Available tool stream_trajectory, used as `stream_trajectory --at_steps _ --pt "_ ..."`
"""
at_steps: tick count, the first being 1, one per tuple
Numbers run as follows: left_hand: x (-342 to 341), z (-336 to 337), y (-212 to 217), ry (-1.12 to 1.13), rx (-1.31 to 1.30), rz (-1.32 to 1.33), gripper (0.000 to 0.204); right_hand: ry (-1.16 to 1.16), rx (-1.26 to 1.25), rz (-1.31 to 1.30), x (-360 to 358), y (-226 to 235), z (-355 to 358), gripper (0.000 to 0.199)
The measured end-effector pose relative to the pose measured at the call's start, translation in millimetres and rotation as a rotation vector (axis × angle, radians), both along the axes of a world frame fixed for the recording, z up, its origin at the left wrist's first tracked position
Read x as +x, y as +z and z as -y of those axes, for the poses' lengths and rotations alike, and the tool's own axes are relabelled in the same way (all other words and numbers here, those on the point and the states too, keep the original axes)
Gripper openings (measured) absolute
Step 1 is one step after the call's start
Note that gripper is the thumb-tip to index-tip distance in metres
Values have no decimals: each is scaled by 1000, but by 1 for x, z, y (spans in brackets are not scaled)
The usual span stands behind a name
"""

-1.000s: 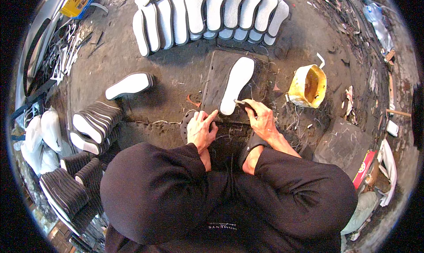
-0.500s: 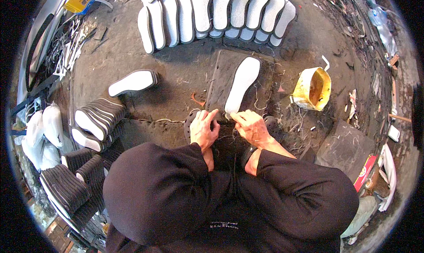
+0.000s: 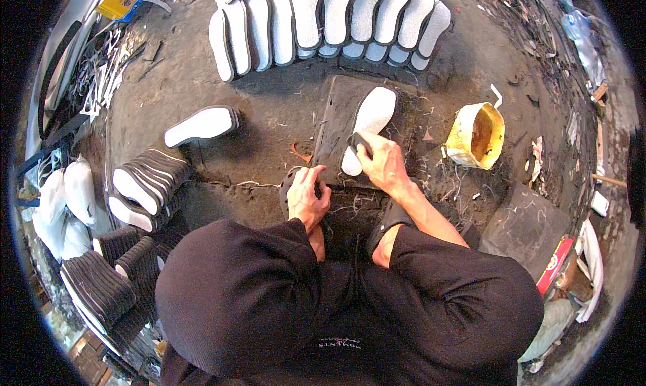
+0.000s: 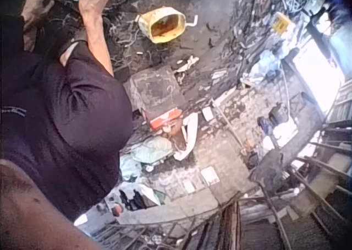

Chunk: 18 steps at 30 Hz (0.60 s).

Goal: The person sits on the floor and applies glue to white shoe insoles using a brush. They pick up insoles from a stack, coat the surface, and place them back in a row. The process is repeated for multiple insoles.

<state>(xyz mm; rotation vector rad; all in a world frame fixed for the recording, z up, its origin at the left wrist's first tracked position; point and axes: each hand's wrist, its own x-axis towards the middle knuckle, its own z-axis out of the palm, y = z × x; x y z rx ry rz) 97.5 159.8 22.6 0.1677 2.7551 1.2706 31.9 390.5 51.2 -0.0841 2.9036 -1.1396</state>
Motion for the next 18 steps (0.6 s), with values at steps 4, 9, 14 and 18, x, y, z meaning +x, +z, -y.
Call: stream_trajectory --at_steps 4,9,14,18 --pt "1 7 1 14 -12 -19 47 260 64 114 26 7 18 31" --pt "2 8 1 26 8 38 49 35 -234 210 23 17 -11 34" --pt "1 5 0 28 -1 0 45 -158 -119 53 27 6 -36 30" --pt "1 3 -3 31 12 2 45 14 42 -81 52 -1 -12 36"
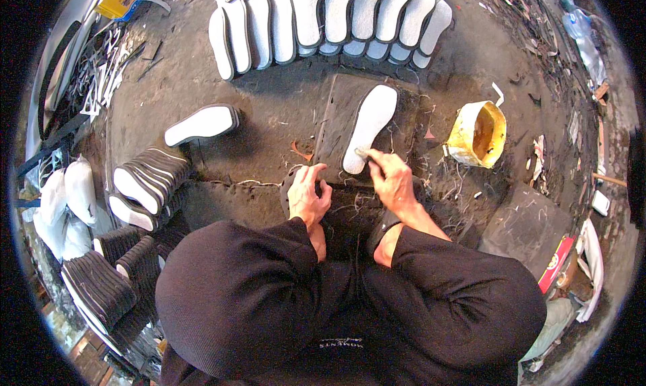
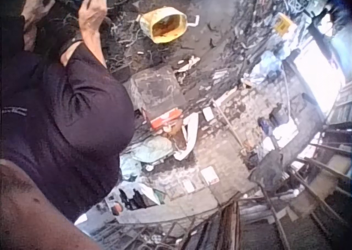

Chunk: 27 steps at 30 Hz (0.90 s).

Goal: The person sits on the floor and applies glue to white shoe insoles using a brush. They pick up insoles from a stack, coat the surface, and place them back in a row. The process is repeated for multiple insoles.

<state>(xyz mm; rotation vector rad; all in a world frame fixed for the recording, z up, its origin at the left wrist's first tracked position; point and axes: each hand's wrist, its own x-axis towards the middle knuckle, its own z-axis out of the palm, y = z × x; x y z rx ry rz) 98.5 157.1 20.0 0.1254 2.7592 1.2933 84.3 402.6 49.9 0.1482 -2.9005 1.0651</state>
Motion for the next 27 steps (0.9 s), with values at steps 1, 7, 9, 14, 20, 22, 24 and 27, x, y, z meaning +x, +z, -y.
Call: stream_trajectory --at_steps 1,7,9,14,20,22,24,27 --pt "1 1 0 -4 2 17 45 50 1 -37 11 -6 6 37" --pt "0 10 0 8 1 154 54 -23 -265 169 20 25 13 31" --pt "-2 -2 9 -42 -34 57 60 -224 -335 81 12 34 -9 27" --pt "-28 -33 17 -238 9 -81 100 -697 -465 -106 -9 7 -100 60" --pt "-38 -54 -11 -203 15 3 121 -1042 -687 -13 -26 49 -102 62" --pt "-35 -54 -9 -176 71 -54 118 -1019 -708 -8 -19 45 -110 70" --pt "-34 -38 -12 -186 17 -207 114 -902 -750 35 -12 37 -114 75" --pt "-51 -20 -3 -187 71 -327 112 -1023 -684 -18 -6 20 -124 60"
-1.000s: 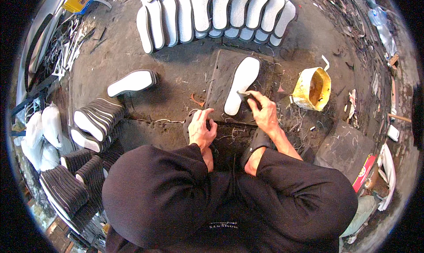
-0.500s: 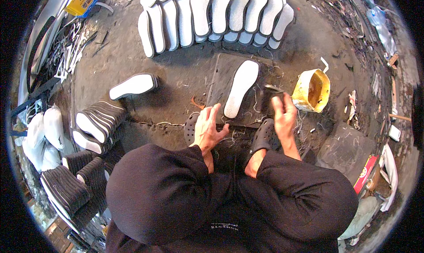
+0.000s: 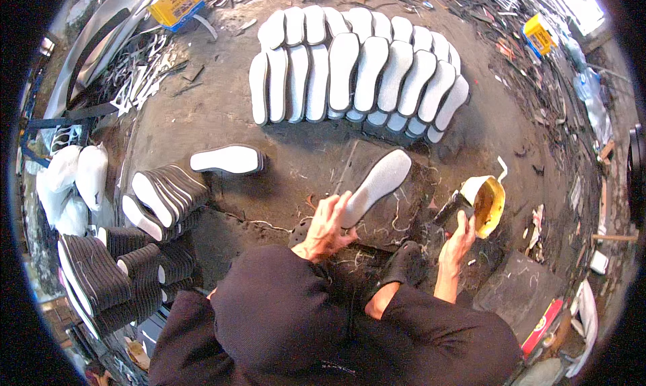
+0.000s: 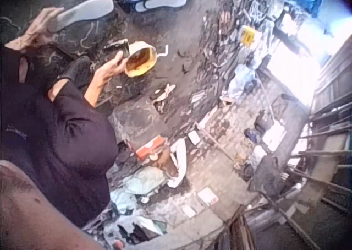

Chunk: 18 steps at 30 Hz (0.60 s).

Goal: The person sits on the floor and applies glue to white shoe insoles using a brush. They pick up insoles from a stack, coat the surface, and place them back in a row. The process is repeated for multiple insoles.

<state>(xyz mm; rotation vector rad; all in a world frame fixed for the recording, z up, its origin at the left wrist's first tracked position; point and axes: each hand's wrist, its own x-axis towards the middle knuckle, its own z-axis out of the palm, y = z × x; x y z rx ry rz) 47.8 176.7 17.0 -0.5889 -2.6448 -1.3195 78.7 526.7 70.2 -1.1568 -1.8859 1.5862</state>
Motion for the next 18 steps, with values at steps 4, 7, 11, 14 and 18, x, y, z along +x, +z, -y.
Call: stream_trajectory --at_steps 4,7,11,14,18 --pt "-104 32 15 336 188 -230 107 75 -76 7 2 -1 4 66" --pt "-191 38 26 566 241 -25 110 20 -86 35 1 -1 13 63" --pt "-259 29 14 657 215 -15 109 137 -74 -15 2 -13 2 57" --pt "-269 31 -11 666 128 -85 107 135 -103 -26 0 -9 6 41" --pt "-241 25 -15 660 127 -51 97 129 -77 -61 4 -12 -4 35"
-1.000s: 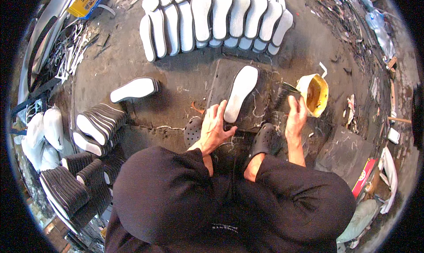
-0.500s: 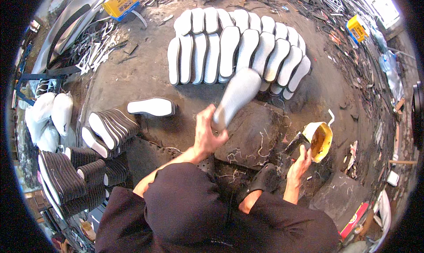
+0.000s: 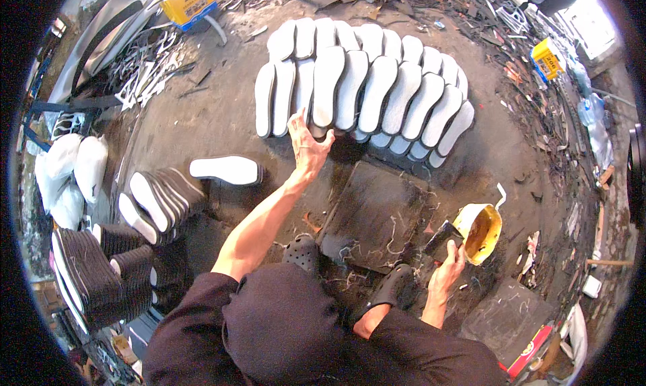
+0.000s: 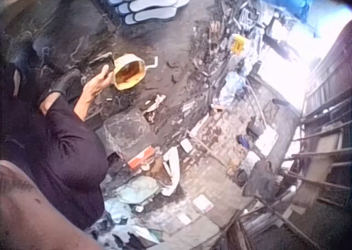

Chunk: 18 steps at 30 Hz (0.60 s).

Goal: The person sits on the floor and applies glue to white shoe insoles using a brush. They pick up insoles from a stack, coat the surface, and place them back in a row. The process is repeated for multiple insoles.

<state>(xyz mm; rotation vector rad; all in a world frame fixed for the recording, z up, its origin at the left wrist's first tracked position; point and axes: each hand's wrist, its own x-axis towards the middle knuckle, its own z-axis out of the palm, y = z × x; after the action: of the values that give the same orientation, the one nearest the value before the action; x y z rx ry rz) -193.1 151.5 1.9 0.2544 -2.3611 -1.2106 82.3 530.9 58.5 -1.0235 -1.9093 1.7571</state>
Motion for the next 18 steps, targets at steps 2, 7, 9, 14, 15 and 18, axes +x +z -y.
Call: stream_trajectory --at_steps 2,7,9,14,15,18 --pt "32 6 9 16 -53 2 85 -13 90 24 3 7 -2 39" --pt "99 130 22 56 -382 69 79 -7 113 249 20 58 -27 68" --pt "114 190 16 -26 -524 349 99 3 139 194 33 58 -74 75" --pt "107 282 13 -209 -750 582 112 -7 315 96 19 61 -136 89" --pt "110 306 18 -231 -769 502 105 -14 324 212 -1 75 -117 84" --pt "99 229 44 -217 -722 475 92 159 873 335 -19 89 -175 61"
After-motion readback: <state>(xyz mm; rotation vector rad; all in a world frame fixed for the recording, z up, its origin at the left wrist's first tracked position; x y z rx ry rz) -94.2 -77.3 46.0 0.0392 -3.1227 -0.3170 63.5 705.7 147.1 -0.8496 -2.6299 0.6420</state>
